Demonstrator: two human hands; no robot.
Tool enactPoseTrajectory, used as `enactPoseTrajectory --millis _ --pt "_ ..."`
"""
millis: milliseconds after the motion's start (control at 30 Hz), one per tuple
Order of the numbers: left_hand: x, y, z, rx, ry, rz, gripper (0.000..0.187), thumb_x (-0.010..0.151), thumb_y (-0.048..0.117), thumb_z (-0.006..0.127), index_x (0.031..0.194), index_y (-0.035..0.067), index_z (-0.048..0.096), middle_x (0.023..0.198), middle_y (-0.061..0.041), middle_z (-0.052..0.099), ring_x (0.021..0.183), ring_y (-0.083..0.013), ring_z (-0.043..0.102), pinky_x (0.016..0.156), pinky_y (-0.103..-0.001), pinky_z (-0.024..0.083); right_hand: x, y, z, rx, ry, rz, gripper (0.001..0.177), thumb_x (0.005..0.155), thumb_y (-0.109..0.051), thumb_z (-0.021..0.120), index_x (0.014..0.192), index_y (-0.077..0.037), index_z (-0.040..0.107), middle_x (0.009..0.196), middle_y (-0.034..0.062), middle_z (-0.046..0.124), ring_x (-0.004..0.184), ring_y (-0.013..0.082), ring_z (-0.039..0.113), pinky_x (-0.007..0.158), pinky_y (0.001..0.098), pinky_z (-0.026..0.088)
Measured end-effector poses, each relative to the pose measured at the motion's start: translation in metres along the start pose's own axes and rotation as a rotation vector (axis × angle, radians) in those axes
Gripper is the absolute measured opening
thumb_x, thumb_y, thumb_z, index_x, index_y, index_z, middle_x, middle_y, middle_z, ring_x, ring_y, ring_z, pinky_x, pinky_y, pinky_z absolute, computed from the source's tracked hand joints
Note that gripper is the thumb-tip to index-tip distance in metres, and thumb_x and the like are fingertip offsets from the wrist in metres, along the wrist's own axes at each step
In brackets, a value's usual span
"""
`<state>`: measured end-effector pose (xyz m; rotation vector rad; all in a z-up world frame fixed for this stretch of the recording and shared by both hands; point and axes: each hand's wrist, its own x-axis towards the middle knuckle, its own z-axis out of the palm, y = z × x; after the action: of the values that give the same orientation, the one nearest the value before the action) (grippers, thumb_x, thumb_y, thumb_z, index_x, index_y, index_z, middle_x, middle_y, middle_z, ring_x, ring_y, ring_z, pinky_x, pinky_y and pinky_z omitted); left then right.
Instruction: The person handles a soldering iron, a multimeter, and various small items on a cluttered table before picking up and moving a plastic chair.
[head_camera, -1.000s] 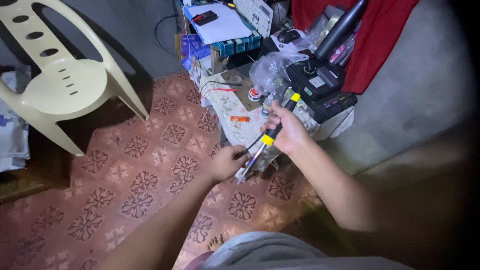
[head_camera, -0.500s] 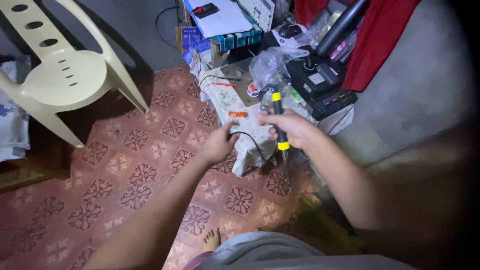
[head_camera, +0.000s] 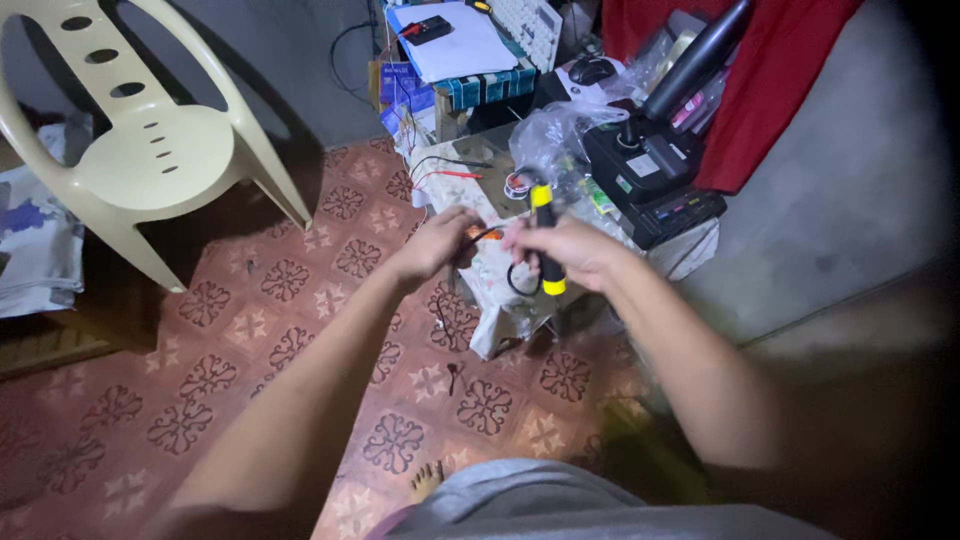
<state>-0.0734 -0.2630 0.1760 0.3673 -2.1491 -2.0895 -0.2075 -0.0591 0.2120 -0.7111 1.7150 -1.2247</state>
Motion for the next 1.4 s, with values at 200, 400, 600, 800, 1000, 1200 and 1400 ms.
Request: enactPoseTrajectory --millis 200,400,600,800,1000,1200,1400 --pt "-0.011 -0.060 -0.033 0.340 0.011 -0.072 0.063 0.106 0.057 0.037 0.096 0.005 0.071 0.090 -0.003 0.069 0.083 -0.0143 0.061 0.082 -0.032 0.050 -0.014 -0.005 -0.025 0.275 0.098 -0.197 0.022 0.100 -0.025 0.067 0.099 -0.004 0.071 0.093 0.0035 0.071 0.093 0.0145 0.066 0.083 0.0305 0.055" --pt "-0.020 -0.079 -0.052 0.467 -0.161 -0.076 0.052 0.104 0.050 0.044 0.100 0.006 0.072 0.089 -0.001 0.069 0.085 -0.0115 0.063 0.083 -0.030 0.052 -0.022 -0.007 -0.028 0.742 0.146 -0.192 0.023 0.097 -0.025 0.066 0.088 -0.004 0.062 0.078 0.0042 0.065 0.071 0.0214 0.064 0.082 0.0434 0.063" --pt "-0.018 -0.040 -0.042 0.278 0.176 -0.202 0.038 0.107 0.041 0.050 0.104 0.008 0.069 0.078 -0.001 0.059 0.068 -0.0134 0.054 0.063 -0.032 0.049 -0.023 -0.018 -0.028 0.408 0.076 -0.044 0.013 0.094 -0.017 0.070 0.092 -0.006 0.063 0.062 -0.0052 0.048 0.051 0.0085 0.041 0.051 0.0290 0.041" --pt "0.004 -0.022 -0.064 -0.460 0.399 -0.072 0.022 0.106 0.020 0.050 0.095 0.004 0.060 0.070 0.001 0.047 0.059 -0.0134 0.042 0.054 -0.032 0.040 -0.017 -0.020 -0.035 0.456 0.187 -0.002 0.025 0.094 -0.015 0.076 0.085 -0.009 0.053 0.065 -0.0039 0.049 0.052 0.0103 0.047 0.054 0.0318 0.047" --pt "-0.003 -0.006 -0.073 -0.528 0.427 -0.026 0.016 0.100 0.014 0.053 0.097 0.009 0.068 0.069 0.004 0.046 0.057 -0.0092 0.036 0.052 -0.027 0.032 -0.004 -0.012 -0.049 0.661 0.303 -0.054 0.015 0.091 -0.018 0.075 0.087 -0.014 0.060 0.071 -0.0018 0.054 0.053 0.0102 0.046 0.056 0.0364 0.051" --pt "-0.004 -0.005 -0.067 -0.562 0.327 -0.100 0.019 0.105 0.020 0.052 0.094 0.008 0.062 0.068 0.003 0.046 0.058 -0.0101 0.040 0.053 -0.027 0.035 0.018 -0.001 -0.057 0.674 0.231 -0.029 0.013 0.091 -0.011 0.073 0.098 -0.001 0.072 0.077 -0.0004 0.061 0.060 0.0078 0.050 0.059 0.0282 0.048" --pt "0.010 -0.005 -0.054 -0.694 0.307 -0.167 0.027 0.111 0.025 0.046 0.101 0.008 0.064 0.072 0.006 0.050 0.063 -0.0068 0.040 0.057 -0.023 0.035 0.031 -0.001 -0.043 0.769 0.188 -0.024 0.014 0.095 -0.012 0.073 0.095 0.000 0.067 0.073 -0.0001 0.057 0.062 0.0095 0.051 0.060 0.0279 0.048"
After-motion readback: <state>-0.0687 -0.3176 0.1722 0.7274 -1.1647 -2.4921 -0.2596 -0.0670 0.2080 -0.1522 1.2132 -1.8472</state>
